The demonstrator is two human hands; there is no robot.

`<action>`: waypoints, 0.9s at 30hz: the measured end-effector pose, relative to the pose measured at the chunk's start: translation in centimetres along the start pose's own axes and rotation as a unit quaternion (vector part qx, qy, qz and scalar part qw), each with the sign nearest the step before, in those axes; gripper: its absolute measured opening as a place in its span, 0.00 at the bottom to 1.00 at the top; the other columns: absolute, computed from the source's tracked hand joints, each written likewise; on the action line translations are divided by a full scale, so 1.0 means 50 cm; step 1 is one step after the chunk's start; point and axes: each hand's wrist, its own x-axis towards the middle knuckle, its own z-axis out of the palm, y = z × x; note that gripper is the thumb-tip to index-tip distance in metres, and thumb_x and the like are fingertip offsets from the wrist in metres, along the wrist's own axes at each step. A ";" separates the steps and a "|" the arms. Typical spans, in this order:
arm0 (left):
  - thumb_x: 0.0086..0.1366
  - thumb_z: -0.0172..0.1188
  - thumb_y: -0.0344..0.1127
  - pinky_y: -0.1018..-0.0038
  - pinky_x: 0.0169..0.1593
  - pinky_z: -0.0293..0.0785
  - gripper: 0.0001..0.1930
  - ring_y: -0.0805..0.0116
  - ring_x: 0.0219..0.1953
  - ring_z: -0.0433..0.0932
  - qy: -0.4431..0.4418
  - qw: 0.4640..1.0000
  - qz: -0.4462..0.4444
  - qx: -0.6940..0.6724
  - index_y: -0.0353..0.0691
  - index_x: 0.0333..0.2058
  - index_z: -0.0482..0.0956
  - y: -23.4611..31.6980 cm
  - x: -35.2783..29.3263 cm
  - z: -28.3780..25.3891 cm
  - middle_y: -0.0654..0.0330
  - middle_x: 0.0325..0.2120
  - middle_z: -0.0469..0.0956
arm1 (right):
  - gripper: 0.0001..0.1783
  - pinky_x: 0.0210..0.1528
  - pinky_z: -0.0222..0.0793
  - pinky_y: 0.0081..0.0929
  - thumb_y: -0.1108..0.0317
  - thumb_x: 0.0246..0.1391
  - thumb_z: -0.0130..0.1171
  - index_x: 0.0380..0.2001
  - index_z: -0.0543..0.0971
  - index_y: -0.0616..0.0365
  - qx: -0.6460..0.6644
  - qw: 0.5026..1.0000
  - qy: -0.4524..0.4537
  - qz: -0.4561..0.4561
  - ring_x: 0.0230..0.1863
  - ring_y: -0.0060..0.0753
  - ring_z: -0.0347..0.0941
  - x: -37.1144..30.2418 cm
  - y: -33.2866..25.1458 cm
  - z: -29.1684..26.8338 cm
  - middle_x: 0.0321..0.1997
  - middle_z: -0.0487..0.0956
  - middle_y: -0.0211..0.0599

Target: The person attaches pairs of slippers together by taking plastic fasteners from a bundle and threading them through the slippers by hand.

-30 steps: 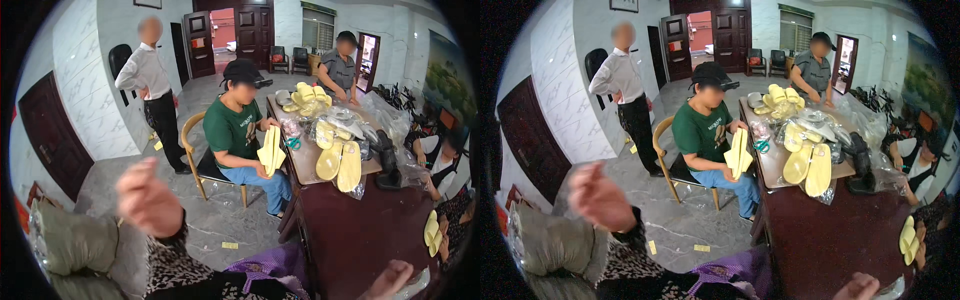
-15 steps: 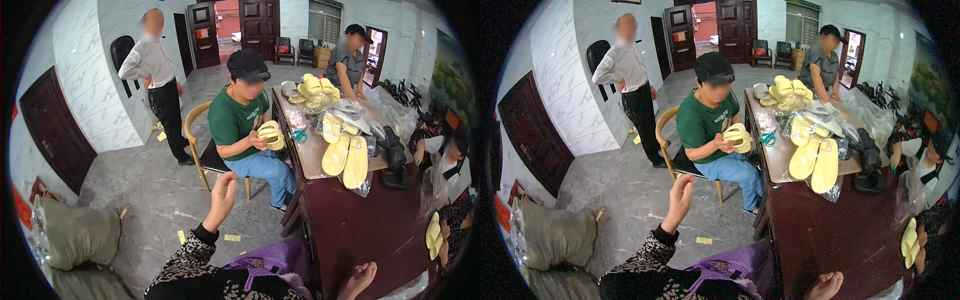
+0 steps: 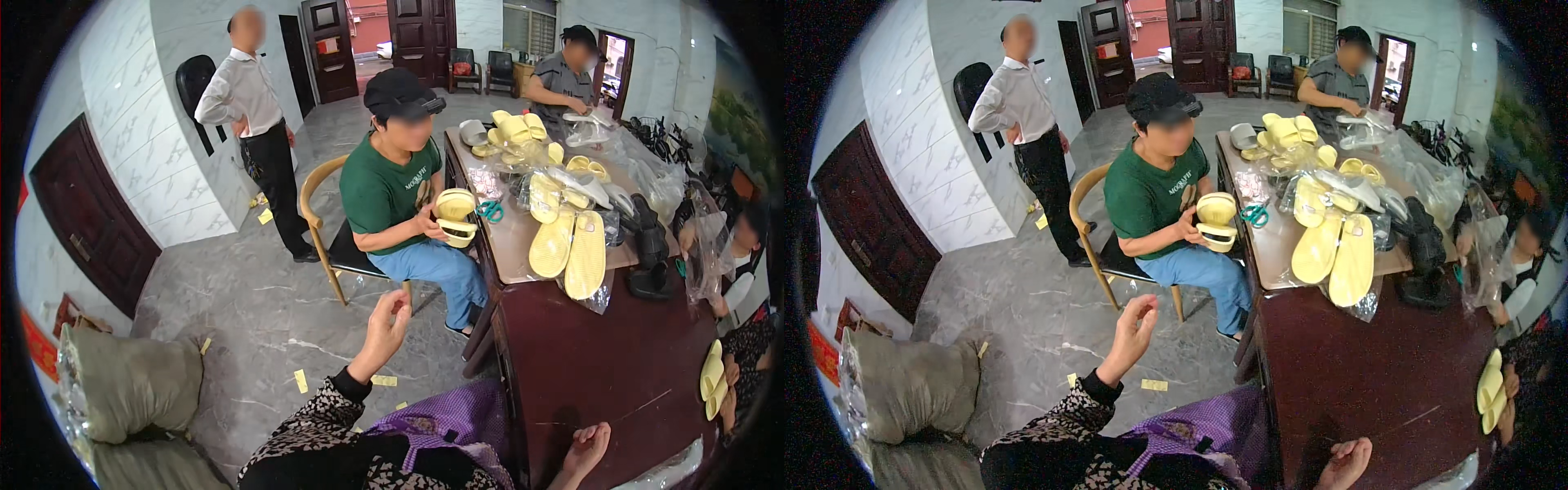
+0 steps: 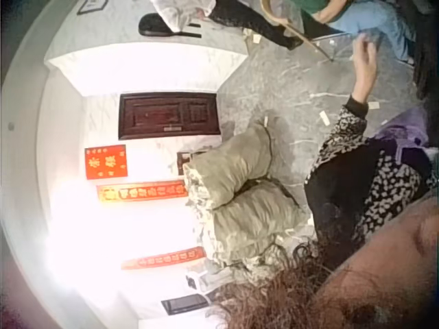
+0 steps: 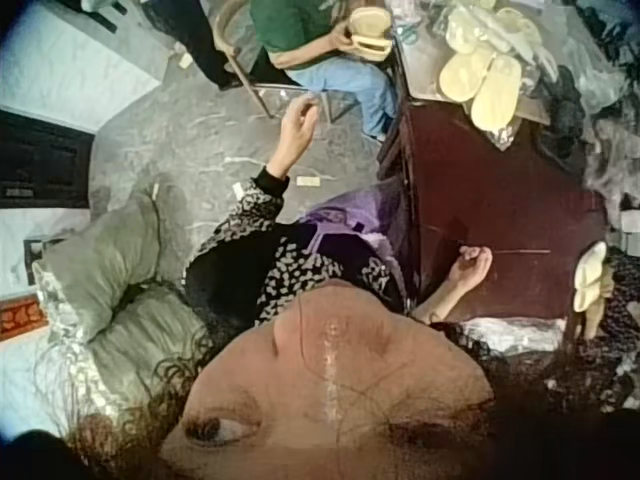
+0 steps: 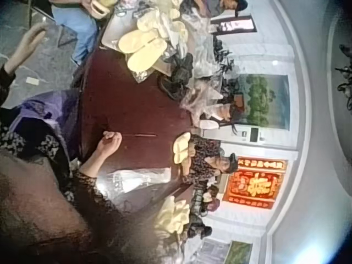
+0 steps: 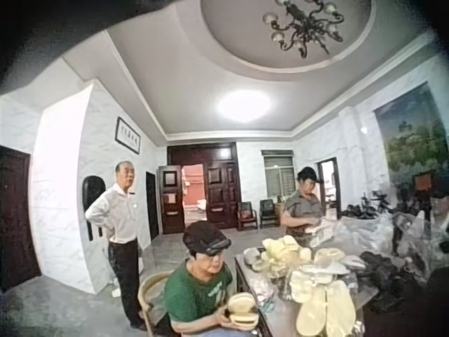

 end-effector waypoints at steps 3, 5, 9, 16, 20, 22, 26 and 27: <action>0.63 0.52 0.27 0.79 0.42 0.68 0.12 0.75 0.37 0.71 -0.004 1.000 -0.006 -0.011 0.33 0.46 0.70 0.001 0.000 0.000 0.61 0.35 0.72 | 0.07 0.25 0.63 0.19 0.64 0.61 0.48 0.38 0.71 0.55 -0.009 1.000 0.007 -0.005 0.21 0.18 0.63 -0.002 0.005 -0.001 0.21 0.69 0.27; 0.63 0.52 0.27 0.79 0.42 0.68 0.12 0.75 0.37 0.71 -0.007 1.000 -0.010 -0.017 0.33 0.46 0.70 -0.004 -0.002 -0.001 0.61 0.36 0.72 | 0.08 0.25 0.63 0.19 0.64 0.61 0.48 0.38 0.71 0.55 -0.015 1.000 0.011 -0.007 0.21 0.18 0.63 -0.004 0.008 -0.004 0.21 0.69 0.27; 0.63 0.52 0.27 0.79 0.42 0.68 0.12 0.75 0.38 0.71 -0.010 1.000 -0.003 -0.012 0.33 0.46 0.69 -0.010 -0.002 -0.002 0.61 0.36 0.72 | 0.09 0.25 0.62 0.19 0.63 0.61 0.48 0.39 0.72 0.55 -0.004 1.000 -0.008 -0.003 0.21 0.18 0.63 -0.001 0.009 -0.008 0.21 0.69 0.27; 0.63 0.52 0.26 0.79 0.43 0.68 0.12 0.75 0.38 0.71 -0.015 1.000 -0.009 -0.009 0.33 0.46 0.70 -0.006 -0.006 -0.001 0.61 0.36 0.72 | 0.08 0.25 0.61 0.20 0.63 0.60 0.49 0.38 0.72 0.54 0.002 1.000 -0.005 0.011 0.21 0.18 0.63 -0.003 0.007 -0.004 0.21 0.69 0.27; 0.63 0.51 0.26 0.79 0.43 0.68 0.12 0.75 0.38 0.71 -0.020 1.000 -0.013 -0.011 0.33 0.45 0.70 -0.011 0.004 0.008 0.61 0.36 0.72 | 0.10 0.24 0.59 0.21 0.63 0.58 0.51 0.38 0.70 0.56 -0.017 0.999 0.050 0.009 0.19 0.20 0.60 -0.009 0.001 0.006 0.18 0.64 0.25; 0.63 0.51 0.26 0.79 0.43 0.68 0.12 0.75 0.38 0.70 -0.018 1.000 -0.020 -0.015 0.33 0.46 0.70 -0.008 -0.003 0.011 0.61 0.37 0.72 | 0.07 0.26 0.60 0.21 0.64 0.59 0.50 0.36 0.71 0.55 0.003 1.000 0.010 0.023 0.19 0.19 0.61 -0.002 0.002 0.003 0.18 0.66 0.25; 0.63 0.52 0.26 0.79 0.43 0.67 0.13 0.75 0.39 0.70 -0.033 0.999 -0.026 -0.033 0.33 0.46 0.69 -0.041 -0.008 -0.001 0.62 0.37 0.72 | 0.06 0.25 0.58 0.23 0.65 0.57 0.52 0.34 0.71 0.54 0.023 0.999 0.009 0.038 0.18 0.20 0.60 -0.007 0.002 0.022 0.17 0.65 0.25; 0.63 0.52 0.26 0.79 0.43 0.67 0.13 0.76 0.39 0.70 -0.038 0.998 -0.032 -0.031 0.33 0.46 0.69 -0.038 -0.008 0.001 0.63 0.37 0.72 | 0.06 0.25 0.58 0.23 0.65 0.57 0.52 0.34 0.71 0.54 0.017 0.999 0.024 0.033 0.18 0.20 0.60 -0.011 0.000 0.020 0.17 0.65 0.25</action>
